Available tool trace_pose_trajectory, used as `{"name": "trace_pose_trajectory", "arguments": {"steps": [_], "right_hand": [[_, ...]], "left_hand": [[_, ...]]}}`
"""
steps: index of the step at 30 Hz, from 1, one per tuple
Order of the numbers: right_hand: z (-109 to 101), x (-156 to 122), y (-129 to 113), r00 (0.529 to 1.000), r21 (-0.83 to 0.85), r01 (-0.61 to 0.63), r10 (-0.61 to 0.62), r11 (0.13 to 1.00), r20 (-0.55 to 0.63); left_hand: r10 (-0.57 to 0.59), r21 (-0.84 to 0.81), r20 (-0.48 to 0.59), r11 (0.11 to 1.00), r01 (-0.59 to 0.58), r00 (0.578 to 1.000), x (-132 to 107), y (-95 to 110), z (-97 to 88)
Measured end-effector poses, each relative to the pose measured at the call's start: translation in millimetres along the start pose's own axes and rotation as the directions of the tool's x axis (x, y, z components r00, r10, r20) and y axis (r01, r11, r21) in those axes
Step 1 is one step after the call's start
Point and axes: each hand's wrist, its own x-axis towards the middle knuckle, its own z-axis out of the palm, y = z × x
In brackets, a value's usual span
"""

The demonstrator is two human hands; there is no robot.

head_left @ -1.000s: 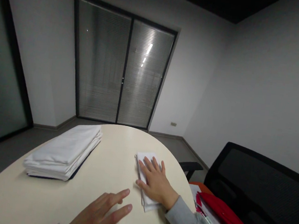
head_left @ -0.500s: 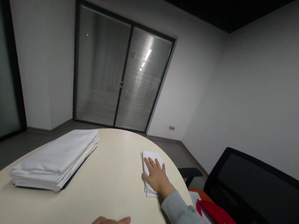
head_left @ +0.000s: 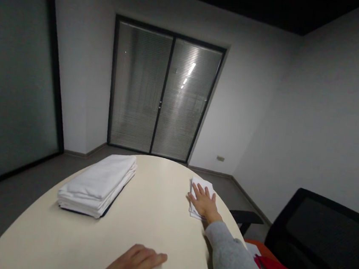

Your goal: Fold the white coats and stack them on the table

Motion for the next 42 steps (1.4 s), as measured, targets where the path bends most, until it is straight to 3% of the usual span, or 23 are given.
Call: {"name": "trace_pose_trajectory", "arguments": {"steps": [3,5,7,9,11,13,15,18,23,28,32,36,39,42], "right_hand": [[1.9,4.3,3.2,1.000,-0.014,0.002,-0.001,1.000,0.024],[2.0,6.5,3.8,1.000,-0.020,0.001,0.000,1.000,0.029],[2.0,7.1,2.9,1.000,-0.021,0.000,0.000,1.000,0.021],[2.4,5.6,1.2,1.000,-0.020,-0.002,0.002,1.000,-0.005],[3.5,2.1,-0.6,0.999,-0.017,-0.005,0.005,1.000,-0.052],[4.9,-2.4,-1.6,0.994,-0.011,-0.008,0.007,1.000,-0.110],[6.3,-6.6,-1.4,0.986,-0.003,-0.003,0.002,1.000,-0.168],[8.0,-9.7,0.7,0.973,0.011,0.020,-0.017,1.000,-0.232],[10.0,-6.4,4.0,0.960,0.026,0.052,-0.043,0.998,-0.276],[11.1,-3.6,5.5,0.952,0.027,0.066,-0.054,0.997,-0.302],[11.0,-3.4,6.5,0.949,0.028,0.060,-0.048,0.998,-0.313],[10.9,-3.3,7.1,0.948,0.025,0.060,-0.049,0.998,-0.315],[10.8,-2.7,7.6,0.948,0.021,0.063,-0.053,0.998,-0.315],[10.4,-2.0,7.9,0.946,0.023,0.074,-0.063,0.997,-0.317]], "left_hand": [[-0.191,0.108,-0.065,0.974,0.197,0.979,-0.5,-35.4,-29.4],[-0.405,0.208,-0.187,0.874,0.438,0.895,-7.9,-71.1,-48.1],[-0.580,0.286,-0.258,0.718,0.635,0.773,-21.9,-105.3,-59.7],[-0.692,0.330,-0.225,0.608,0.722,0.686,-39.2,-128.6,-62.4],[-0.749,0.338,-0.140,0.579,0.742,0.648,-54.3,-138.4,-59.1],[-0.758,0.317,-0.086,0.594,0.739,0.647,-63.4,-138.4,-55.9],[-0.735,0.280,-0.083,0.631,0.724,0.673,-66.4,-135.7,-57.9],[-0.701,0.175,-0.095,0.688,0.705,0.707,-65.9,-137.1,-70.8],[-0.705,0.025,-0.048,0.708,0.706,0.708,-73.9,-147.7,-88.8],[-0.675,0.092,0.014,0.735,0.672,0.737,-85.3,-146.7,-81.4],[-0.702,0.105,-0.021,0.706,0.700,0.712,-83.9,-148.8,-75.9],[-0.723,0.024,0.020,0.691,0.723,0.691,-79.9,-156.4,-84.1],[-0.696,-0.040,0.040,0.716,0.697,0.717,-84.6,-159.9,-94.3],[-0.651,0.008,0.025,0.759,0.651,0.759,-95.6,-159.6,-99.6]]}}
